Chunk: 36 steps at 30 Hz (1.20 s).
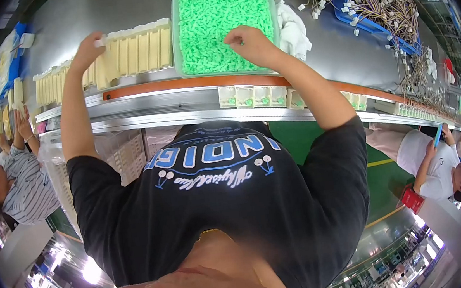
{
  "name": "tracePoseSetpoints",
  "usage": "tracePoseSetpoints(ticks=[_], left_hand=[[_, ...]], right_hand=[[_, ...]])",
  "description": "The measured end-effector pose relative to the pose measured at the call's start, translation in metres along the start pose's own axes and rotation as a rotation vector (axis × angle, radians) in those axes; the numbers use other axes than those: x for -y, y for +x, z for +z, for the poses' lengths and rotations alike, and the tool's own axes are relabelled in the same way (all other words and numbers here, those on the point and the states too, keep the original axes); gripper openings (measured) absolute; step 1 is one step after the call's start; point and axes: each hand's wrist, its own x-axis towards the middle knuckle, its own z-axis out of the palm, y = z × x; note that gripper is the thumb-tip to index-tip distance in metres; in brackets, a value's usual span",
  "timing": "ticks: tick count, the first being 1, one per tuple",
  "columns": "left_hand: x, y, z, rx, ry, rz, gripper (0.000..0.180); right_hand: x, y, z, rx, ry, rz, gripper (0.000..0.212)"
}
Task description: The person inserts small green plastic components by hand into a white multi-slot plastic holder at an assembly station.
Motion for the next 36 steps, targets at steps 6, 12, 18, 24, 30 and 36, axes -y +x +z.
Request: tracePoseSetpoints(ticks=[6, 12, 18, 24, 30, 36], left_hand=[[-0.085, -0.035, -0.044, -0.109, -0.566, -0.099, 0.014], [-0.162, -0.045, 0.0, -0.401, -1.543, -0.183, 0.028], [-0.196, -0.052, 0.046, -0.083, -2.07, -0.215, 0.028], [-0.209, -0.065, 0.064, 0.314, -1.936, -0.427, 0.033], [-0.222, -0.074, 0.073, 0.407, -2.099, -0.473, 0.032], [-0.229, -0.082, 0.069, 0.362, -2.006, -0.273, 0.026]], right_hand=[[0.002, 0.042, 0.037, 0.222, -0.292, -0.114, 0.018], [0.0, 0.058, 0.066, 0.342, -0.66, -0.157, 0.019], [0.003, 0.056, 0.064, 0.292, -0.598, -0.147, 0.014], [0.011, 0.049, 0.049, 0.291, -0.513, -0.078, 0.012], [0.005, 0.048, 0.041, 0.186, -0.401, -0.118, 0.009], [0.01, 0.045, 0.009, 0.053, -0.209, -0.133, 0.009]])
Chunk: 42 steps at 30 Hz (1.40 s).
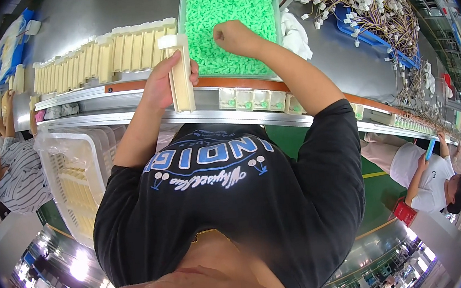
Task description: The person inserts small green plastic components by hand into a white multi-slot plastic holder at an assembly station.
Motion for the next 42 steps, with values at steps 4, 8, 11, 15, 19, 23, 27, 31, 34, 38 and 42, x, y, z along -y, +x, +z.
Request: tracePoseSetpoints(ticks=[4, 8, 11, 15, 19, 23, 27, 31, 34, 38, 42], left_hand=[[0.003, -0.008, 0.01, 0.028, 0.166, 0.1, 0.023], [0.006, -0.021, 0.015, 0.073, 0.304, 0.084, 0.023], [0.008, -0.024, 0.018, 0.177, 0.385, 0.054, 0.028], [0.006, -0.026, 0.029, 0.286, 0.446, 0.073, 0.03], [0.006, -0.027, 0.023, 0.477, 0.353, -0.078, 0.032], [0.01, -0.028, 0.014, 0.622, 0.256, -0.197, 0.032], [0.006, -0.028, 0.017, 0.633, 0.199, -0.144, 0.034], [0.002, -0.03, 0.024, 0.437, 0.219, -0.043, 0.035], [0.003, -0.029, 0.025, 0.382, 0.234, -0.012, 0.042], [-0.002, -0.027, 0.029, 0.268, 0.342, 0.032, 0.033], [-0.017, -0.025, 0.021, 0.164, 0.446, 0.088, 0.032]], right_hand=[[0.052, -0.012, -0.048, -0.068, 0.352, 0.129, 0.007], [0.1, -0.036, -0.068, -0.05, 0.604, -0.009, 0.009], [0.118, -0.047, -0.063, 0.001, 0.324, -0.236, 0.004], [0.125, -0.056, -0.059, 0.091, 0.242, -0.225, 0.005], [0.124, -0.059, -0.059, 0.132, 0.179, -0.372, 0.007], [0.125, -0.059, -0.057, 0.183, 0.156, -0.507, 0.011], [0.125, -0.06, -0.05, 0.077, 0.243, -0.588, 0.015], [0.118, -0.074, -0.035, -0.174, 0.262, -0.526, 0.028], [0.115, -0.082, -0.02, -0.265, 0.219, -0.492, 0.037], [0.111, -0.083, -0.004, -0.318, 0.333, -0.402, 0.047], [0.109, -0.076, -0.019, -0.26, 0.378, -0.338, 0.042]])
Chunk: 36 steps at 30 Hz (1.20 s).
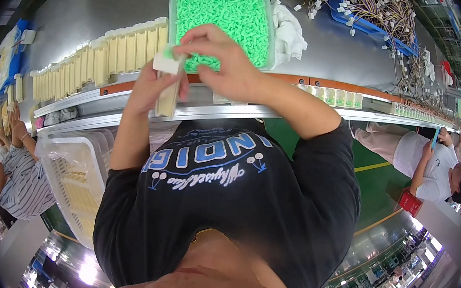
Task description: The person inserts small green plastic components by hand into a white multi-slot plastic holder at an assembly station.
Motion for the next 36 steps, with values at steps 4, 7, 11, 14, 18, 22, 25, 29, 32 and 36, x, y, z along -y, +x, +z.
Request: tracePoseSetpoints(ticks=[4, 7, 11, 14, 18, 22, 25, 29, 32, 36], left_hand=[[0.006, -0.009, -0.007, -0.397, 0.182, 0.221, 0.036], [0.047, -0.023, -0.001, -0.763, 0.385, 0.388, 0.042], [0.083, -0.033, 0.021, -0.724, 0.609, 0.35, 0.039], [0.078, -0.034, 0.024, -0.509, 0.935, 0.223, 0.035], [0.071, -0.032, 0.023, -0.275, 1.02, 0.017, 0.033], [0.053, -0.024, 0.036, -0.15, 0.939, -0.114, 0.031], [0.039, -0.021, 0.036, -0.063, 1.041, -0.245, 0.032], [0.003, -0.022, -0.004, -0.125, 1.202, -0.185, 0.031], [-0.024, -0.008, -0.087, -0.41, 1.35, 0.138, 0.025], [-0.044, -0.006, -0.217, -0.685, 1.951, 0.033, 0.034]], right_hand=[[-0.018, 0.002, -0.02, -0.156, 0.036, 0.052, 0.034], [-0.032, -0.007, -0.023, -0.161, 0.043, 0.109, 0.028], [-0.042, -0.012, -0.017, -0.138, 0.043, 0.14, 0.024], [-0.047, -0.01, -0.015, -0.126, 0.04, 0.147, 0.023], [-0.059, -0.009, -0.004, -0.087, 0.007, 0.148, 0.02], [-0.08, -0.023, 0.026, -0.022, -0.025, 0.238, 0.017], [-0.08, -0.026, 0.033, -0.015, -0.056, 0.146, 0.016], [-0.071, -0.017, 0.014, -0.028, -0.013, 0.21, 0.018], [-0.07, -0.017, -0.002, -0.041, -0.055, 0.233, 0.017], [-0.067, -0.014, -0.012, -0.03, -0.085, 0.272, 0.017]])
